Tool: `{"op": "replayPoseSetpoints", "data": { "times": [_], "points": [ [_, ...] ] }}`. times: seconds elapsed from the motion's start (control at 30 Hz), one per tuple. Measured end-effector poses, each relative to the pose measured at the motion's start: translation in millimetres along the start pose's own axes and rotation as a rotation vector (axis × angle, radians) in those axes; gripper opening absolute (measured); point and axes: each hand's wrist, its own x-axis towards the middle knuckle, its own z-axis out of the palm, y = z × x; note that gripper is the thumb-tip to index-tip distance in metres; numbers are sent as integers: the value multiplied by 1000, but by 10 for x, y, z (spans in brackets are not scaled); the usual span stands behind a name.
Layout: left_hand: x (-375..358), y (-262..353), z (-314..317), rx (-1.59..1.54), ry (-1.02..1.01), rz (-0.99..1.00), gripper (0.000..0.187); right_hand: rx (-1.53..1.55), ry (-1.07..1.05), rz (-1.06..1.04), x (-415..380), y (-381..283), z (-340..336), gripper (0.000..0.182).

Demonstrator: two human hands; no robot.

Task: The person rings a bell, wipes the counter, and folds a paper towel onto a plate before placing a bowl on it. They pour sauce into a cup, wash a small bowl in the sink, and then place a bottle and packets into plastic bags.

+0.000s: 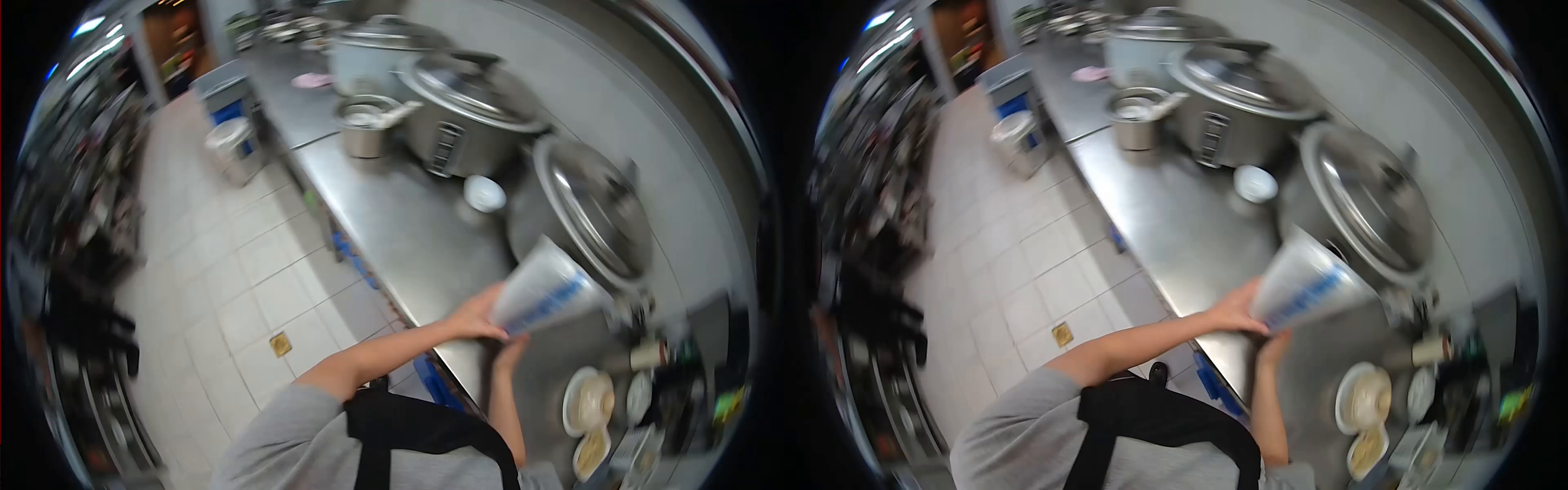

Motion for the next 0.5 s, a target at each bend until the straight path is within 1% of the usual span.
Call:
{"op": "replayPoseSetpoints", "data": {
  "times": [0.03, 0.07, 0.1, 0.13, 0.17, 0.2, 0.23, 0.27, 0.3, 0.33, 0.37, 0.43, 0.5],
  "points": [
    [-21, -13, -107, 77, -54, 58, 110, 40, 43, -95, 52, 94, -81, 61],
    [-84, -22, -254, 157, -116, 44, 115, 45, 52, -77, 36, -109, -150, 61],
    [-161, 6, -456, 245, -114, 72, 112, 95, 87, -190, 118, -164, -351, 65],
    [-257, -27, -670, 276, -31, 133, 109, -43, 283, -293, 107, -590, -263, 67],
    [-388, -49, -895, 304, 43, 192, 106, -192, 457, -363, 73, -1002, -206, 64],
    [-557, -19, -1165, 344, 130, 144, 100, -342, 498, -573, 113, -1207, -293, 57],
    [-773, 6, -1475, 384, 208, 93, 94, -603, 518, -829, 243, -1358, -440, 50],
    [-1013, -15, -1754, 390, 335, -12, 85, -574, 605, -1030, 276, -1635, -167, 49],
    [-1304, -72, -2043, 396, 456, -115, 76, -461, 587, -1100, 189, -1948, 241, 52],
    [-1636, -224, -2326, 469, 540, -184, 65, -533, 543, -1275, 185, -2131, 554, 54],
    [-1987, -366, -2595, 539, 619, -256, 55, -385, 446, -1378, 303, -2152, 786, 48],
    [-2718, -394, -3107, 668, 745, -342, 43, -198, 257, -1399, 337, -2170, 1585, 39],
    [-3307, -160, -3482, 620, 911, -560, 39, -161, 112, -1180, 290, -2077, 2409, 33]
  ]
}}
